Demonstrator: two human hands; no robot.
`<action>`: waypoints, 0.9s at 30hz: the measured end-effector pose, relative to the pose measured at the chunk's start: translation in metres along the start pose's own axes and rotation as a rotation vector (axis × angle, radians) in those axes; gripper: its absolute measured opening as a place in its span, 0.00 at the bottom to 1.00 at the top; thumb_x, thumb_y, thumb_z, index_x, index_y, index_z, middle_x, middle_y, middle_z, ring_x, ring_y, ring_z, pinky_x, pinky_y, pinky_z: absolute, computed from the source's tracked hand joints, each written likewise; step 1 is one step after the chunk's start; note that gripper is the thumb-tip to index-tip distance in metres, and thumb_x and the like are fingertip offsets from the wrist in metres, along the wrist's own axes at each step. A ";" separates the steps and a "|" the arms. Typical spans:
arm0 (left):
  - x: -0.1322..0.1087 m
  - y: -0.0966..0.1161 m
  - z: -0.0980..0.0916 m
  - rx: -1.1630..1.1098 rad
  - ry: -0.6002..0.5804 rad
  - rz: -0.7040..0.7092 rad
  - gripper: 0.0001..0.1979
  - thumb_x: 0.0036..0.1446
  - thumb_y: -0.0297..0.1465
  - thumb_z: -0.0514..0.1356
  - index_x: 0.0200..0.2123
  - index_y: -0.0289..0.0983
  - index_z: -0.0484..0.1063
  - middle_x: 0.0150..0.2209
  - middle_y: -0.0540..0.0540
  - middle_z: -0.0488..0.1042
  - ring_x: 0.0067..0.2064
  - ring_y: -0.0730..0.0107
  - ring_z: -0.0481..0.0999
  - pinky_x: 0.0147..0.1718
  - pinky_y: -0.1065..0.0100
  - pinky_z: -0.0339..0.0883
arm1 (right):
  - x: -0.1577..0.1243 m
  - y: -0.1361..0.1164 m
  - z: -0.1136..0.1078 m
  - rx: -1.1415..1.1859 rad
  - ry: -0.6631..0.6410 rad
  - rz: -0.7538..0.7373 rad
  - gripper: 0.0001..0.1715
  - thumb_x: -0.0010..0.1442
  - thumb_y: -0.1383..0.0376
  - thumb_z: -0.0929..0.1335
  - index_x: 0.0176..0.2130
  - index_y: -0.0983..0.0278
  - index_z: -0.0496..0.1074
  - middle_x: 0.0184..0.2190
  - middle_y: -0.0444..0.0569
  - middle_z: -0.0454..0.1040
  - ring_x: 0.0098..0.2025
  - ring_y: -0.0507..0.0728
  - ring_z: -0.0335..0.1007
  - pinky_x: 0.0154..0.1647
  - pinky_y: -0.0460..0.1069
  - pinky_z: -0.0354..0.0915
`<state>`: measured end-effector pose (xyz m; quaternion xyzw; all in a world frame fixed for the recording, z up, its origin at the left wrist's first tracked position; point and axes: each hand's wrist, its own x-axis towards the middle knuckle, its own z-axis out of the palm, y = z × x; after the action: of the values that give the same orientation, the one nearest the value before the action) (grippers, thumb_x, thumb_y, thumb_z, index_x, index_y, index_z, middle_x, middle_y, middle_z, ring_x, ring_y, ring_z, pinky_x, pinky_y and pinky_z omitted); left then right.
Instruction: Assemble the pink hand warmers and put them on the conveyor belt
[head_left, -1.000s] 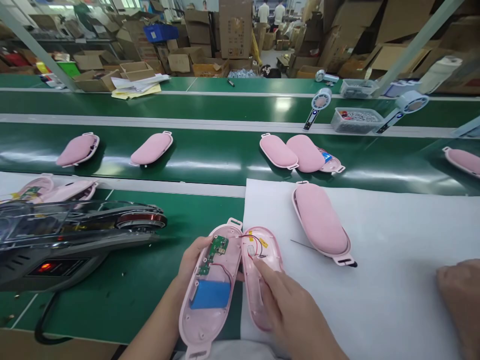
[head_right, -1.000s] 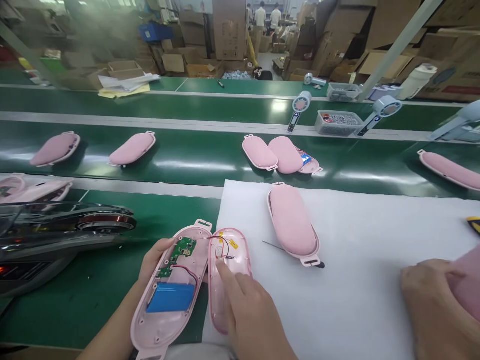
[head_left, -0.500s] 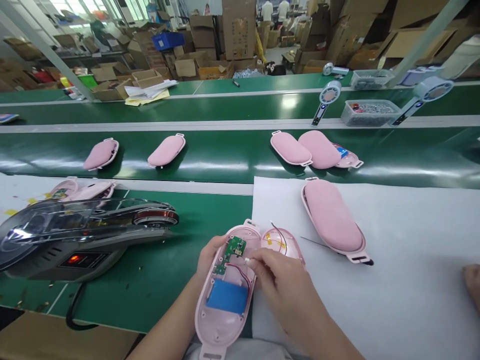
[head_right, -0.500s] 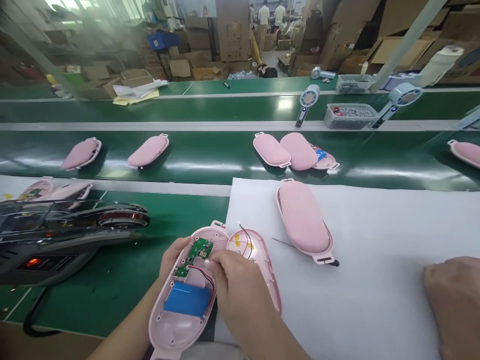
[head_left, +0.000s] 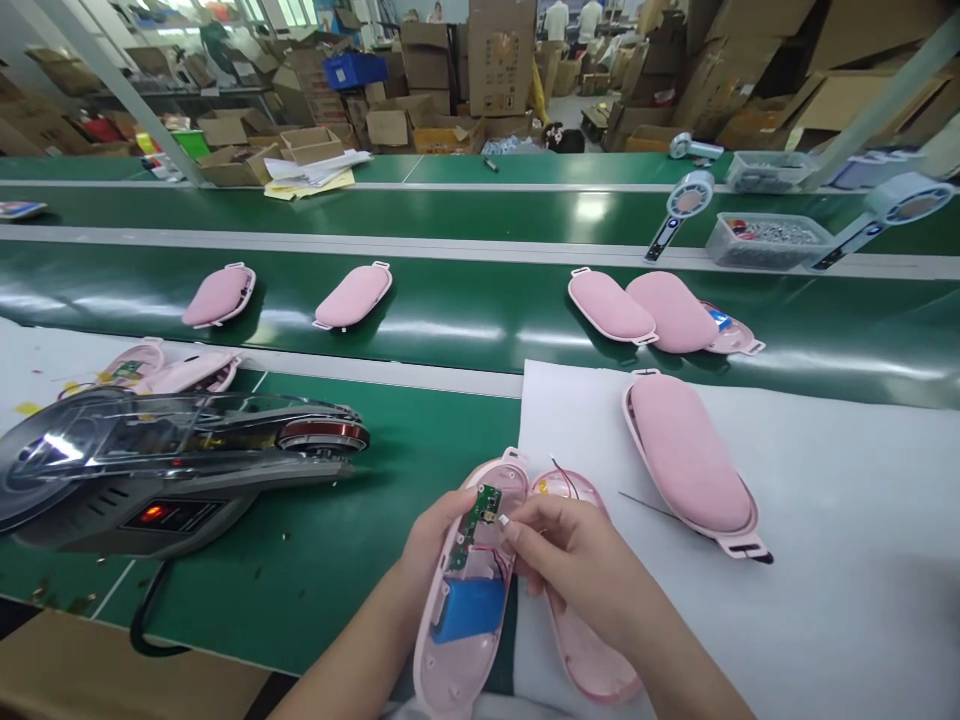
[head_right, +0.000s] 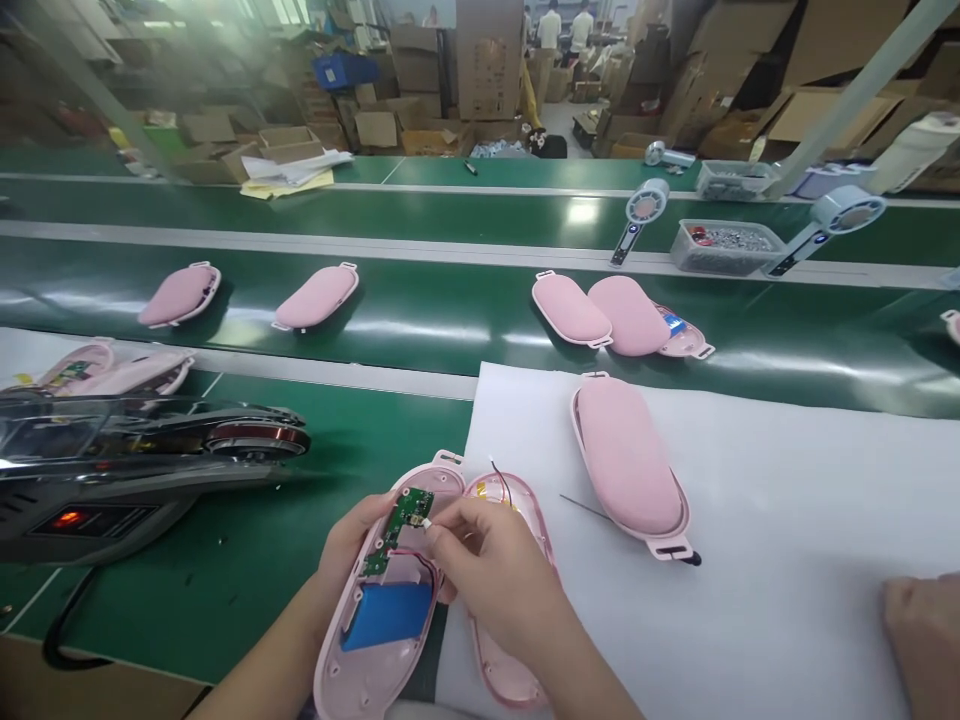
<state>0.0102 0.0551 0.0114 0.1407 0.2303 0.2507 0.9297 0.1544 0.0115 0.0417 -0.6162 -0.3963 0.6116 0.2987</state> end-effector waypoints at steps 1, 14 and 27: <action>0.001 0.000 0.001 0.004 -0.005 0.004 0.16 0.52 0.38 0.60 0.32 0.28 0.78 0.25 0.41 0.79 0.27 0.60 0.77 0.27 0.67 0.65 | 0.001 0.001 -0.001 0.027 -0.024 0.027 0.08 0.57 0.63 0.64 0.28 0.63 0.67 0.18 0.38 0.65 0.20 0.47 0.62 0.18 0.42 0.55; -0.001 0.001 0.001 0.084 0.073 0.033 0.26 0.53 0.38 0.60 0.55 0.35 0.66 0.33 0.44 0.77 0.29 0.64 0.75 0.33 0.64 0.66 | 0.006 -0.005 -0.012 0.056 -0.132 0.064 0.11 0.58 0.62 0.65 0.26 0.65 0.70 0.20 0.42 0.68 0.22 0.48 0.65 0.25 0.43 0.62; -0.001 0.002 0.004 0.114 0.107 0.036 0.26 0.51 0.38 0.62 0.53 0.36 0.69 0.36 0.44 0.77 0.34 0.63 0.75 0.37 0.65 0.63 | 0.007 -0.002 -0.011 -0.029 -0.061 0.084 0.06 0.54 0.64 0.65 0.27 0.63 0.67 0.24 0.42 0.71 0.22 0.48 0.63 0.19 0.42 0.54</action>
<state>0.0107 0.0561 0.0163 0.1837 0.2908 0.2609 0.9020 0.1645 0.0194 0.0410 -0.6176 -0.3878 0.6364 0.2514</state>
